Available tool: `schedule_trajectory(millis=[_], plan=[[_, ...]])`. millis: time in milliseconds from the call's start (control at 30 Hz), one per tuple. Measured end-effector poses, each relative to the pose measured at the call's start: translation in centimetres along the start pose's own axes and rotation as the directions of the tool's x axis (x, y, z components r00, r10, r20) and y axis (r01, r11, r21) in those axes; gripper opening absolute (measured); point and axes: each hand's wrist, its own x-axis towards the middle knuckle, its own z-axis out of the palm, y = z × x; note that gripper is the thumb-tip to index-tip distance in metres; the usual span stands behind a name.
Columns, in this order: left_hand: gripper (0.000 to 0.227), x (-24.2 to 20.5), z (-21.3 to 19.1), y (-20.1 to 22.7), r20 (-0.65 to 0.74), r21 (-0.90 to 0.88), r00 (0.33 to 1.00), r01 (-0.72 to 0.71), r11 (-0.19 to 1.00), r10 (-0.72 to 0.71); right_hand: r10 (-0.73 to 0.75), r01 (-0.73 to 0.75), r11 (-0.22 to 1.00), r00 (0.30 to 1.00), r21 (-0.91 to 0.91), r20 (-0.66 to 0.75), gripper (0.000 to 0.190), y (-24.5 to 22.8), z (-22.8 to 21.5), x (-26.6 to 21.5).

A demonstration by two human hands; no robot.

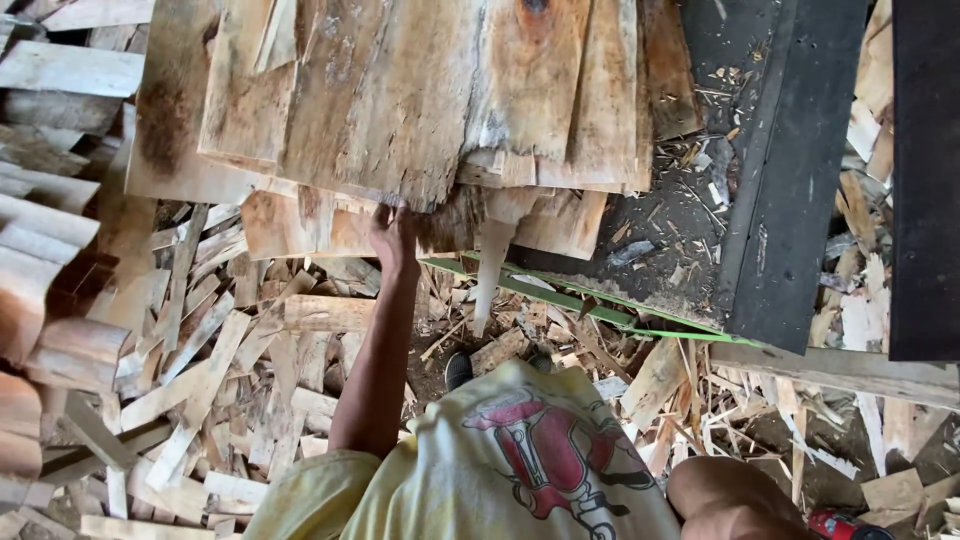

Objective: Trimming the edges of thin wood planks using a mechanical shear.

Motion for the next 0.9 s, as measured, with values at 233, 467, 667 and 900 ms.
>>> schedule_trajectory(millis=[233,467,667,900], plan=[[0.036,-1.7,0.4,6.5,-0.161,0.068,0.973,-0.154,0.986,0.163,0.12,-0.13,0.986,0.989,-0.108,-0.091,0.018,4.8,6.2,16.6],[0.061,-2.9,2.4,14.4,-0.109,-0.048,0.992,0.065,0.997,-0.07,0.5,-0.375,0.727,0.863,0.575,-0.069,0.027,22.5,13.7,18.2],[0.058,-1.5,3.1,14.5,-0.037,-0.209,0.995,0.081,0.974,-0.09,0.724,-0.594,0.575,0.689,0.563,-0.013,0.028,26.0,12.9,18.5],[0.028,-12.3,0.2,17.4,0.091,-0.211,0.991,-0.077,0.975,0.098,0.775,-0.707,0.625,0.508,0.331,-0.376,0.037,20.3,9.2,20.8]])
